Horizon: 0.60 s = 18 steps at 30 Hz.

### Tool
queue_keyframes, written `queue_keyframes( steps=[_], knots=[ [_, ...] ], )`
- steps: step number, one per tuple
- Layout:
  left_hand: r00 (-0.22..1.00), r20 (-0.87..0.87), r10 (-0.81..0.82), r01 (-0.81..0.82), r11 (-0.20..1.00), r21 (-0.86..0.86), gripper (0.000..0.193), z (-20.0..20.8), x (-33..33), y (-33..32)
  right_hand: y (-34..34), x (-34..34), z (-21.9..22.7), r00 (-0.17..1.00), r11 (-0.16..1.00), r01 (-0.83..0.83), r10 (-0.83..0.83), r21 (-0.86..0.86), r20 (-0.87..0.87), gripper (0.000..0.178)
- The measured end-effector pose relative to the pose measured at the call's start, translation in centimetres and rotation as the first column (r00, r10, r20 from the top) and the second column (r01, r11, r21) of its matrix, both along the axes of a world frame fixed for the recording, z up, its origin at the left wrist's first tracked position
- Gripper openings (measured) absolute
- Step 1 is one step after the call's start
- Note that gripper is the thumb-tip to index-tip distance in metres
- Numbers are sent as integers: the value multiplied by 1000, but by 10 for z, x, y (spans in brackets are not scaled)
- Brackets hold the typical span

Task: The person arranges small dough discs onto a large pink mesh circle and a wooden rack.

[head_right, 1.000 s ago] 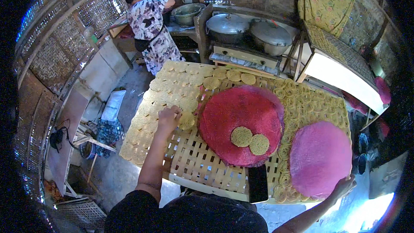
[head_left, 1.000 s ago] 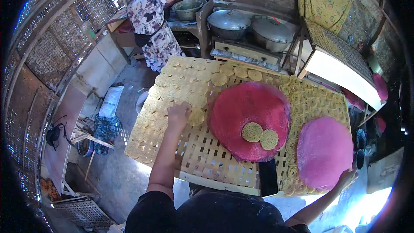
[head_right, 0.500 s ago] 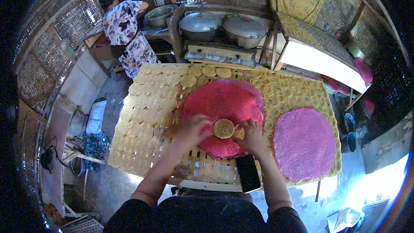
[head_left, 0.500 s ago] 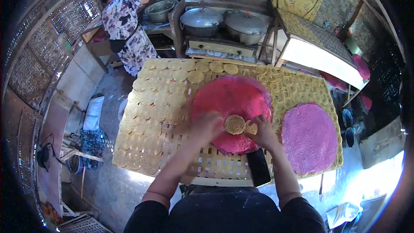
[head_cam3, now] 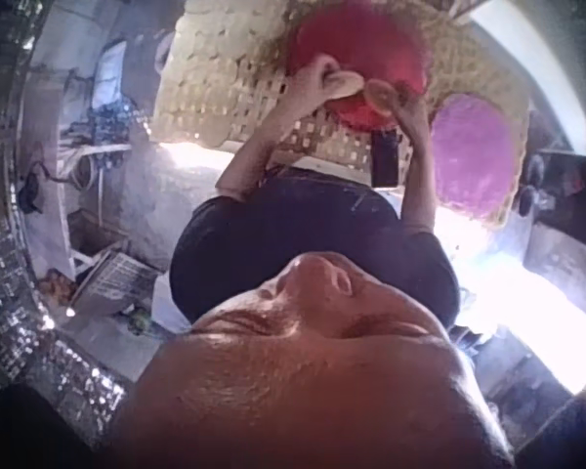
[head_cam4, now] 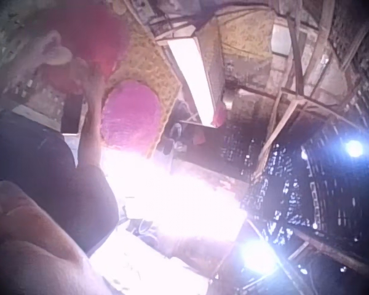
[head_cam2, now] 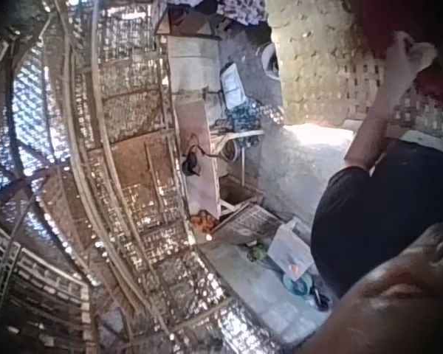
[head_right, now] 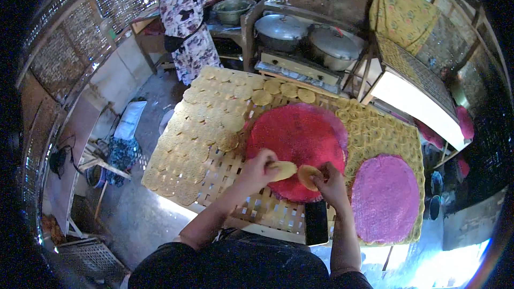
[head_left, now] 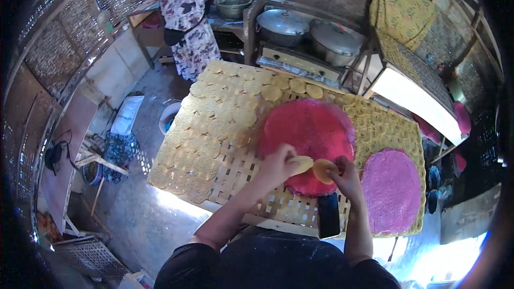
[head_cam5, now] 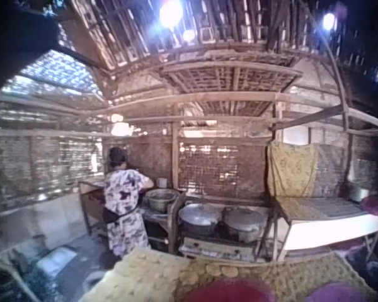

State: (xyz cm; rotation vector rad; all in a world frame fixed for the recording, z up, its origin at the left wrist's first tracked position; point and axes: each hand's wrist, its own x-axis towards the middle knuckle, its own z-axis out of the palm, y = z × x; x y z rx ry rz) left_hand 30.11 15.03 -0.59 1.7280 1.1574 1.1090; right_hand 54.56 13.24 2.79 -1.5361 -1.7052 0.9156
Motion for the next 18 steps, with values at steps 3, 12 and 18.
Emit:
queue_keyframes(
  steps=[3, 12, 18],
  knots=[
    [959, 157, 238, -229, 971, -72, 30, 23, -80, -28, 23, -37, -4, 995, 998, -63, 65, 26, -74, 29],
    [661, 51, 749, -748, 663, -45, 33, 11, -210, -88, 73, -216, -96, 898, 922, -356, 290, -156, -331, 37],
    [747, -10, 664, -658, 738, -153, 32, 5, -180, -84, 49, -228, -76, 879, 889, -433, 379, 150, 289, 45]
  ],
)
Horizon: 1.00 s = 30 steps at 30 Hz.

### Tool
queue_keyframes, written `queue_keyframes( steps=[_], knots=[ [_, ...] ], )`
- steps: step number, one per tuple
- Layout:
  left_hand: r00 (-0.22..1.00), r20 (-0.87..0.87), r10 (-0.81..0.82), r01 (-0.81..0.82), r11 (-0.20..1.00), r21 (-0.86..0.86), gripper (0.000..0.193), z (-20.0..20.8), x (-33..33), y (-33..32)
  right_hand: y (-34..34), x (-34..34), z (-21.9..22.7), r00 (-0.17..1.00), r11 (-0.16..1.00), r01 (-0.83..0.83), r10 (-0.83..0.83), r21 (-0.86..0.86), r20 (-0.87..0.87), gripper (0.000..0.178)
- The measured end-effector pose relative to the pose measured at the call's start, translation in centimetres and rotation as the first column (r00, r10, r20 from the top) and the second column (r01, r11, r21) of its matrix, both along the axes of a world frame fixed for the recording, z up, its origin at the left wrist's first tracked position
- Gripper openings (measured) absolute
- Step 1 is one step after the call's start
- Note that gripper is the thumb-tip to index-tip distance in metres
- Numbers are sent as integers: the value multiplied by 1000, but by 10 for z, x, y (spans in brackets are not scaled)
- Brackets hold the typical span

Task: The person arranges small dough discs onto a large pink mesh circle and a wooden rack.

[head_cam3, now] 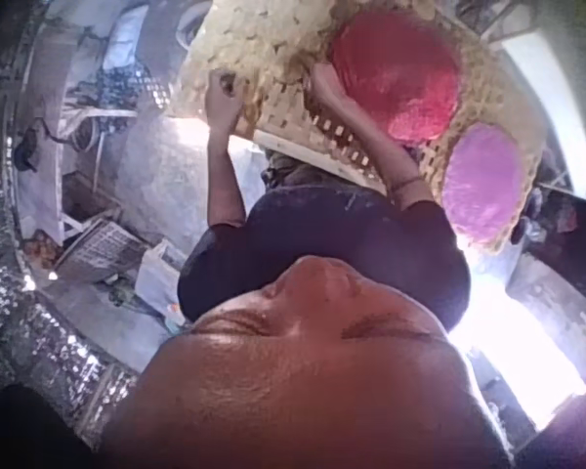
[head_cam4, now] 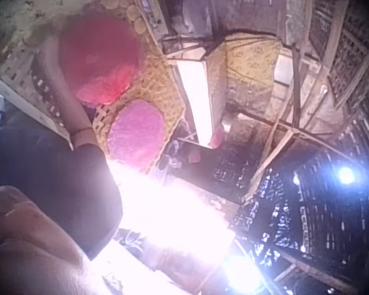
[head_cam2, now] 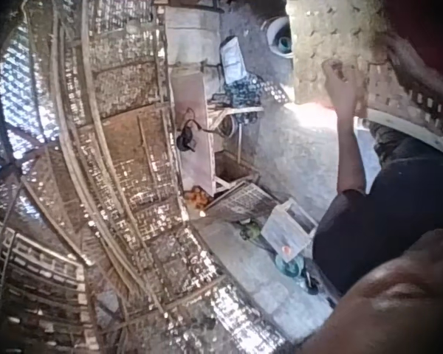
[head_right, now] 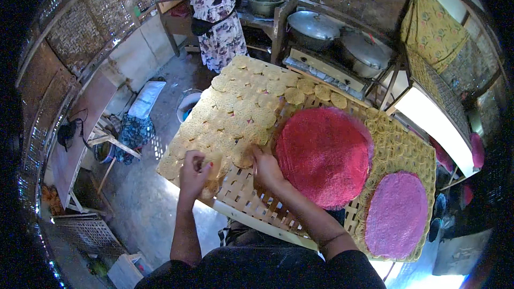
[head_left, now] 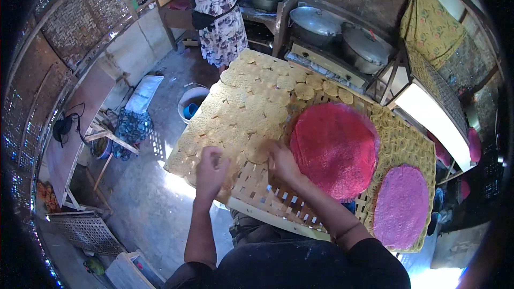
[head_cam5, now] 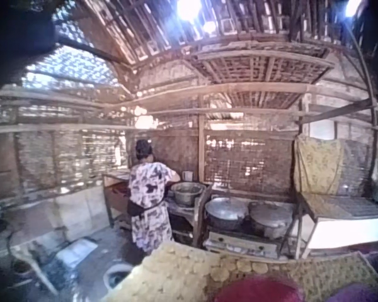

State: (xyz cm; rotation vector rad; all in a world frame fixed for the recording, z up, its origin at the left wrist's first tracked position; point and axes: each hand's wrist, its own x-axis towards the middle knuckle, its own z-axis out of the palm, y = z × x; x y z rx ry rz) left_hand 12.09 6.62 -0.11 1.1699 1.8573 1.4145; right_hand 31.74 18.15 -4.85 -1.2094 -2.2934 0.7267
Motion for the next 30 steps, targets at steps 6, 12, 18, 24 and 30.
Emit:
queue_keyframes(
  steps=[6, 12, 18, 24, 30],
  knots=[
    [979, 0, -205, 202, 967, -154, 31, 4, 39, 13, -11, 58, 55, 953, 996, 44, -64, 72, 297, 66],
    [900, -354, -254, 212, 965, -154, 28, -13, 44, 15, -35, 127, 48, 859, 970, 133, -216, 204, 465, 69],
    [855, -463, -234, 168, 969, -179, 28, -11, 39, 15, -34, 143, 26, 882, 969, 222, -249, 113, 399, 48],
    [727, -647, -231, 135, 972, -195, 24, 0, 46, 17, -25, 176, 35, 924, 928, 371, -364, 39, -118, 22],
    [672, -681, -291, 230, 956, -183, 19, -2, 46, 23, -47, 307, 108, 320, 552, 826, -628, -116, -709, 19]
  ],
)
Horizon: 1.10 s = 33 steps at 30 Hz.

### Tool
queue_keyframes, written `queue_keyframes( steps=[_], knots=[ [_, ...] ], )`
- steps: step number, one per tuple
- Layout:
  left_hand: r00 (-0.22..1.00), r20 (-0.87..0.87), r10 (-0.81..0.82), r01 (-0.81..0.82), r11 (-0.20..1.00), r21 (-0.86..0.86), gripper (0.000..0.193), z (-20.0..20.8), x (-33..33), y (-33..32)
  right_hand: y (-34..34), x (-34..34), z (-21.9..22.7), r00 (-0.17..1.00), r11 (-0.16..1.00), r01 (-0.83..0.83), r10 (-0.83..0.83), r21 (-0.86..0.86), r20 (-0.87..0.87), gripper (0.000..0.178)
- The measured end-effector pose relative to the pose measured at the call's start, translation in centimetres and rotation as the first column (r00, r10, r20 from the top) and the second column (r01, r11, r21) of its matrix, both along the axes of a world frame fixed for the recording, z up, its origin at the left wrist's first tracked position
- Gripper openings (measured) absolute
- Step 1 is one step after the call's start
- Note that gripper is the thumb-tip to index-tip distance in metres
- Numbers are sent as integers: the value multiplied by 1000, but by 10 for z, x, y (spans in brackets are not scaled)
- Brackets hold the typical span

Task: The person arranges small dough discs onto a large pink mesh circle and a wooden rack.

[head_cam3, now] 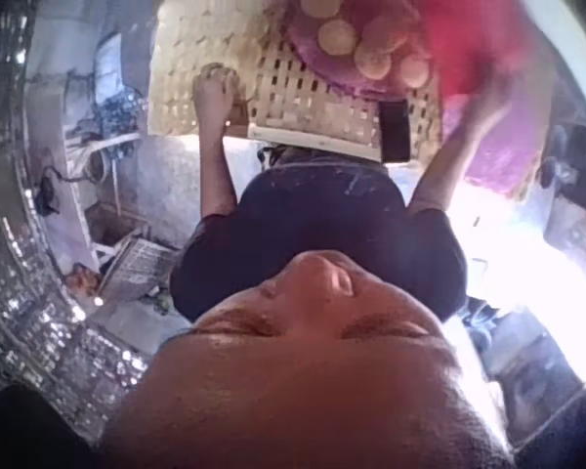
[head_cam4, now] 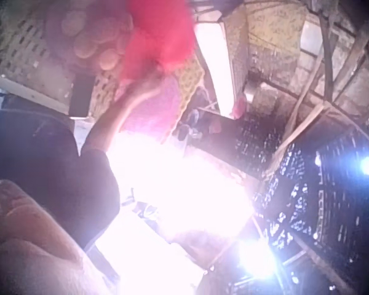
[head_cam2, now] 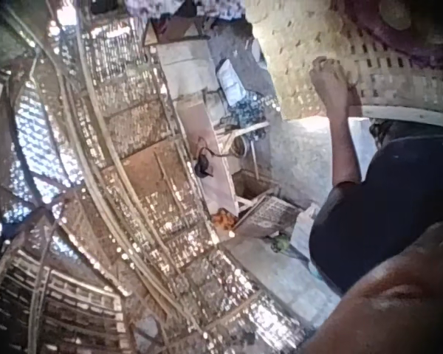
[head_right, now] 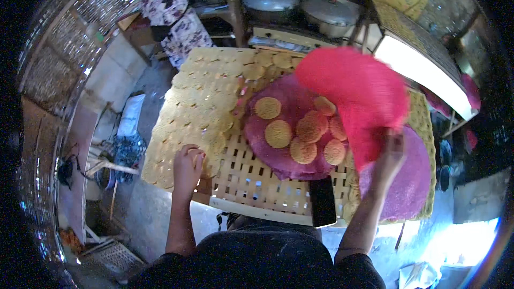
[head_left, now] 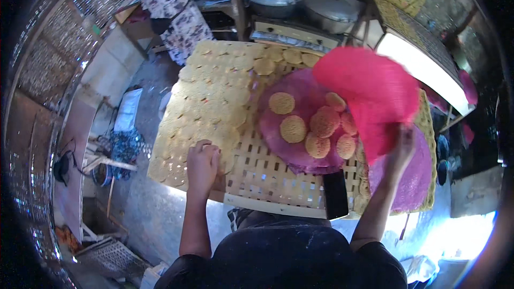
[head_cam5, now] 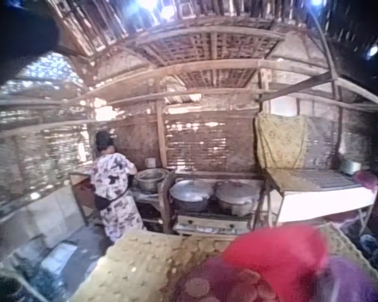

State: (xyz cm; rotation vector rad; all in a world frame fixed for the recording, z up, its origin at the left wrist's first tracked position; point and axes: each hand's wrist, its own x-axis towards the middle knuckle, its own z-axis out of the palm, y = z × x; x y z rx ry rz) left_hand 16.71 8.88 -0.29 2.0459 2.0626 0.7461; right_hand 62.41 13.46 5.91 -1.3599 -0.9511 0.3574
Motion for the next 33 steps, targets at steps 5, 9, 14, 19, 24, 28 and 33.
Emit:
queue_keyframes(
  steps=[5, 9, 14, 19, 24, 28, 33],
  knots=[
    [935, 133, -329, 318, 943, 98, 30, 12, 77, 49, -72, 173, -28, 883, 908, 357, -251, 221, -396, 21],
    [865, 85, -494, 492, 869, 51, 42, -20, 145, 91, -133, 257, -80, 765, 795, 606, -592, -27, -255, 29],
    [790, -146, -596, 612, 782, 115, 44, -29, 220, 135, -174, 303, -107, 362, 301, 930, -657, -209, 662, 45],
    [699, -318, -640, 697, 709, 104, 34, -25, 227, 147, -115, 186, -51, 313, 491, 868, -652, 70, 691, 40],
    [739, -38, -673, 669, 726, 162, 20, 5, 196, 113, -35, 70, -52, 864, 974, 96, 21, -207, 503, 25],
    [766, 105, -634, 601, 765, 233, 17, 58, 126, 59, 18, -15, -79, 744, 861, -391, 503, -325, 440, 23],
    [886, 203, -416, 408, 909, 81, 17, 89, 36, 2, 65, -50, -114, 269, 832, -165, 554, -529, 788, 28]
  ],
)
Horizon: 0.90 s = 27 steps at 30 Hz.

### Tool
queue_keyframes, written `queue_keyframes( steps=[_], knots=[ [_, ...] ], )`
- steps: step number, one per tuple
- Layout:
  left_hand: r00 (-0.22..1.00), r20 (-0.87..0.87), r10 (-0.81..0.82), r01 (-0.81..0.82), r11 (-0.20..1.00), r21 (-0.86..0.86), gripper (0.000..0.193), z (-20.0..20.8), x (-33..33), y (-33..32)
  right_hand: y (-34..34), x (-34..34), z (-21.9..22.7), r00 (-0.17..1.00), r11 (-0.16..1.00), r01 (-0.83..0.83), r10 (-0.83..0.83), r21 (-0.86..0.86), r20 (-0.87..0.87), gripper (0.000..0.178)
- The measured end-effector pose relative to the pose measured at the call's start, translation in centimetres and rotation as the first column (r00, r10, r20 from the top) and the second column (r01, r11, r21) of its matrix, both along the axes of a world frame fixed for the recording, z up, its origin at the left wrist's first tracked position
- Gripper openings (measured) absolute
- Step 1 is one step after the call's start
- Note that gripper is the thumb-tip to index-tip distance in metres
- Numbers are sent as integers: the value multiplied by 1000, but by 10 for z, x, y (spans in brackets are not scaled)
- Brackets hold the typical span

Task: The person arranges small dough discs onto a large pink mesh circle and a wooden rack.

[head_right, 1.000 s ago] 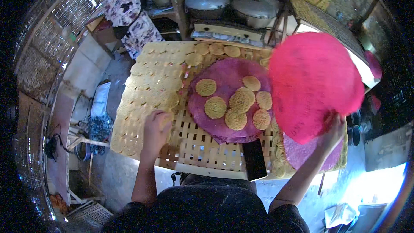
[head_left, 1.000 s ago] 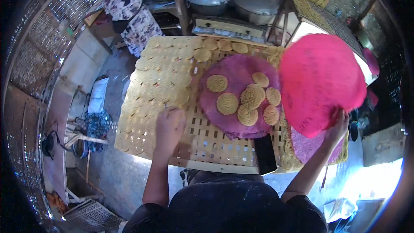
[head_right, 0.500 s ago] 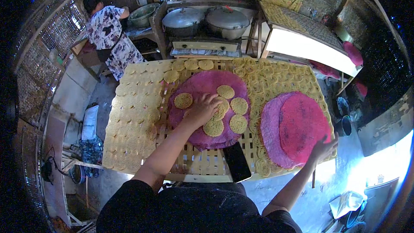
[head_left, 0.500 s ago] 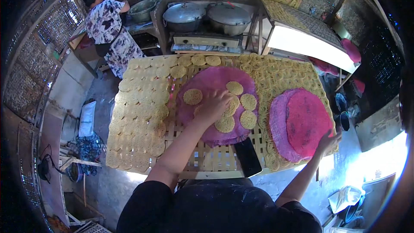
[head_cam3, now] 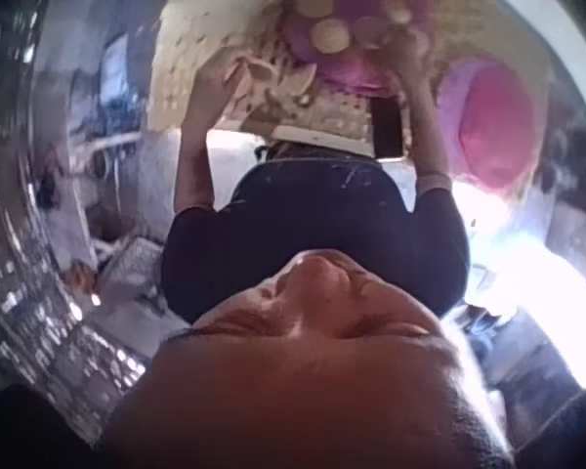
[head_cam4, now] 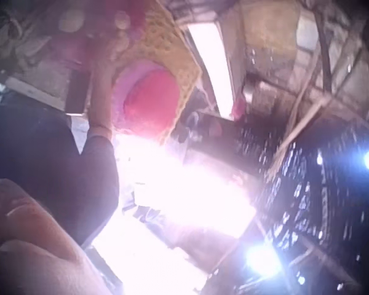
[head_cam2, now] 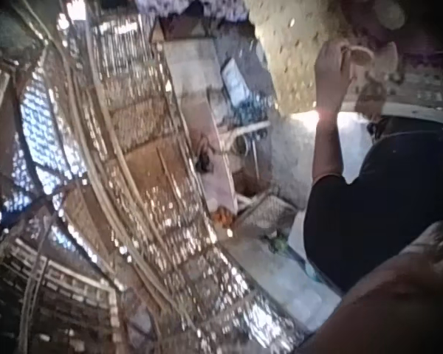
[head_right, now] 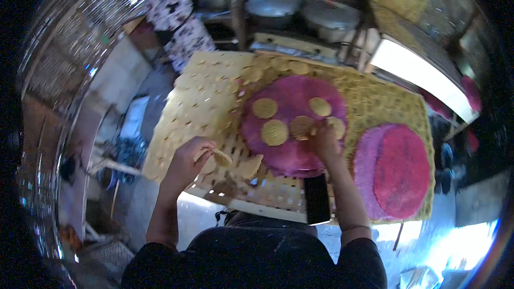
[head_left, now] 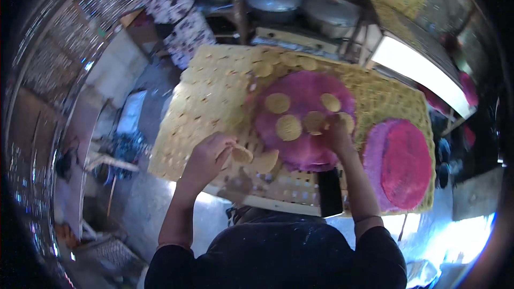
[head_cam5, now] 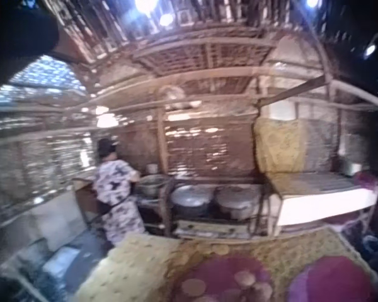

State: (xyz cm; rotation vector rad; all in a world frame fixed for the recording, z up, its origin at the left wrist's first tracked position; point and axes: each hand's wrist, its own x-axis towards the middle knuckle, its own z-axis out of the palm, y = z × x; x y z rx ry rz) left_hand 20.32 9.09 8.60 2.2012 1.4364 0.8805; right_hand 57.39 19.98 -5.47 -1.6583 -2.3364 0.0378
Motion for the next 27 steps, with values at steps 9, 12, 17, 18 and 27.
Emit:
queue_keyframes(
  steps=[9, 12, 17, 18, 27],
  knots=[
    [957, 88, 277, -270, 959, -86, 18, -34, -61, -61, 9, -31, 19, 849, 993, 30, -84, -111, -522, 23],
    [932, 107, 346, -313, 918, -243, 21, -60, -61, -83, 13, -22, 21, 846, 994, 23, -79, -111, -527, 23],
    [902, -315, 295, -314, 949, -13, 8, -91, -63, -106, 19, -23, 24, 746, 994, 30, -93, -106, -659, 24],
    [902, -275, 333, -323, 943, 82, 6, -95, -64, -109, 18, -22, 27, 746, 991, 48, -118, -124, -655, 24],
    [910, -279, 306, -333, 941, -56, 18, -87, -66, -115, 83, -55, 58, 778, 997, -27, -26, -76, -628, 25]
  ],
)
